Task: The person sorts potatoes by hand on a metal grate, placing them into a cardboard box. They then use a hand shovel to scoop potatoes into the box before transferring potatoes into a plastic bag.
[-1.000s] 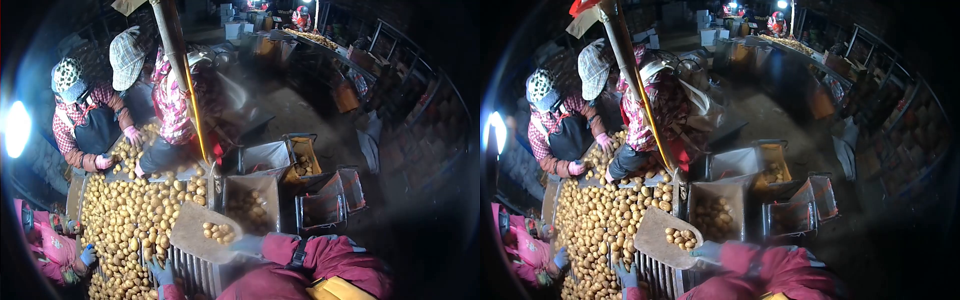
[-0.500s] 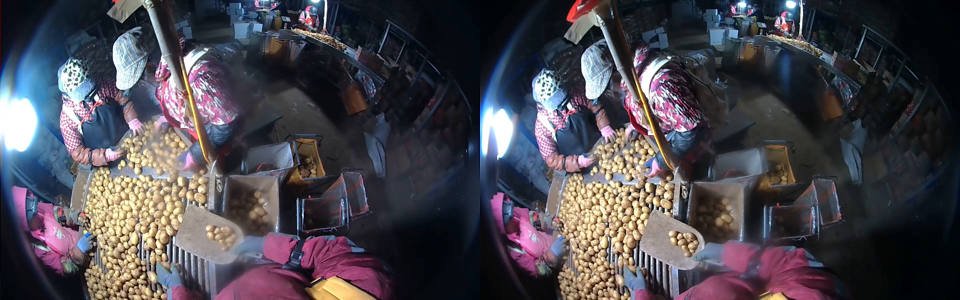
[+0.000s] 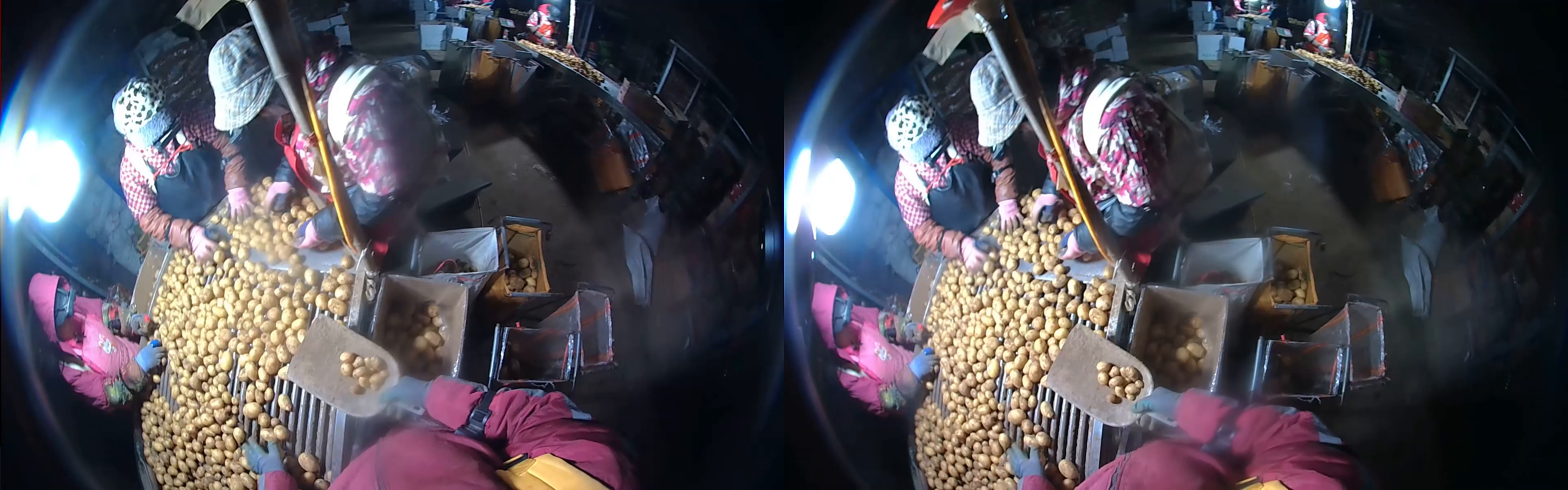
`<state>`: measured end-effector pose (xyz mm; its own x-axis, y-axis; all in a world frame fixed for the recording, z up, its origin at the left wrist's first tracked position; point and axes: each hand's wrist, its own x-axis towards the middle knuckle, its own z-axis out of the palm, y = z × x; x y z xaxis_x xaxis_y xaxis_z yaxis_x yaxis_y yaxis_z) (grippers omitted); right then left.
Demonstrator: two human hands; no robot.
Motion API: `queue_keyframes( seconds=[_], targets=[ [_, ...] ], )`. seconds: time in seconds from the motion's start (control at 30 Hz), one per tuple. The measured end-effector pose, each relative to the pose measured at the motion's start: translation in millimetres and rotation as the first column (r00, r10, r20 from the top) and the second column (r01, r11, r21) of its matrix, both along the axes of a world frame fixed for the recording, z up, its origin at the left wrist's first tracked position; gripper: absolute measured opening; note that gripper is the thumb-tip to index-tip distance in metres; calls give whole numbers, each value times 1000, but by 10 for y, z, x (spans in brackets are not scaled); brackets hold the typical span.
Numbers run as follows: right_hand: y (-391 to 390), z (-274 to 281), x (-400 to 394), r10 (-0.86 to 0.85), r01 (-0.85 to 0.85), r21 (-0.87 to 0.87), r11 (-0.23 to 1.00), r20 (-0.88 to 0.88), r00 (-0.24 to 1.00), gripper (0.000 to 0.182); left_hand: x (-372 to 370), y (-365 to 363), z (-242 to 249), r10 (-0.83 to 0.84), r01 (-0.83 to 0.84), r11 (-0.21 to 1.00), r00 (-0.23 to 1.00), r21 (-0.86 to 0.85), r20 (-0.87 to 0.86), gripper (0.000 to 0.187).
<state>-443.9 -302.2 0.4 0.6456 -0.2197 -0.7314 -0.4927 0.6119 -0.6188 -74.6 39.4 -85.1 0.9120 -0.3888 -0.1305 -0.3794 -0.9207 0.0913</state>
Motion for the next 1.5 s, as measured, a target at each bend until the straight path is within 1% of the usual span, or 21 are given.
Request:
queue_keyframes(
  seconds=[0.07,0.1,0.13,0.17,0.27,0.4,0.47,0.57,0.6,0.73,0.8,0.87,0.93,1.0,1.13,1.27,1.3,1.4,1.43,1.47,1.5],
  targets=[
    [-7,-125,7,-14,14,-45,999,9,1000,33,-204,-370,-34,-74,55,974,994,-219,-79,76],
    [-30,-225,-16,0,0,-16,1000,33,999,37,-404,-648,35,-153,21,798,974,-603,-169,73],
    [-16,-277,-3,21,-23,20,1000,57,998,42,-583,-1032,572,-158,132,977,975,-165,-154,72],
    [-26,-11,55,-55,60,54,997,-86,995,40,-489,-1085,96,-318,368,867,928,-337,195,73],
    [-113,66,117,-24,24,-2,1000,-144,989,41,-743,-1709,374,-439,418,868,898,-267,-21,81],
    [-172,182,200,-18,10,-47,999,-167,986,42,-187,-1575,158,-438,493,800,870,-342,228,80],
    [-158,56,220,-55,50,-36,998,-132,990,43,334,-1347,448,-287,306,902,952,-304,105,75],
    [-158,-18,252,-19,13,-33,999,-181,983,47,1298,-414,17,-41,102,982,936,-157,349,76],
    [-148,6,264,-15,10,-27,1000,-185,983,48,1406,-342,275,63,-77,996,970,49,236,79],
    [-117,23,264,-69,60,-76,995,-123,990,41,1857,-389,42,444,-441,895,896,-73,32,73],
    [-112,-75,281,-54,47,-39,998,-186,981,38,1822,-701,-6,416,-434,899,891,67,182,72],
    [-122,-61,285,-37,35,-11,999,-183,982,39,1582,-1092,384,124,-141,979,985,147,117,65],
    [-117,-90,288,-26,26,-1,1000,-208,978,42,1702,-1309,-22,-215,216,964,976,-156,25,57],
    [-70,-35,297,-23,21,-13,1000,-196,980,45,1388,-1768,23,-258,235,949,962,-213,-91,60],
    [-88,15,290,-16,10,-28,1000,-199,980,47,1077,-2229,-203,-302,315,906,949,-281,88,67],
    [-45,38,315,-68,61,-44,997,-201,977,44,1313,-1866,-330,-407,276,621,914,-734,0,58],
    [-63,-2,301,-44,42,-12,999,-220,975,41,1384,-1634,-210,-270,317,845,948,-430,168,62],
    [-66,55,308,-82,64,-103,993,-182,980,39,1473,-1053,52,34,-19,998,973,-68,230,67],
    [-87,88,301,-56,44,-73,996,-160,986,39,1656,-753,-194,31,-22,999,979,-49,203,72],
    [-94,29,294,-56,57,-3,998,-191,980,41,1859,-642,-556,150,-157,972,987,-175,-48,73],
    [-67,15,346,-106,114,28,993,-193,975,43,1422,-874,-116,-75,84,995,986,-52,149,71]
  ],
)
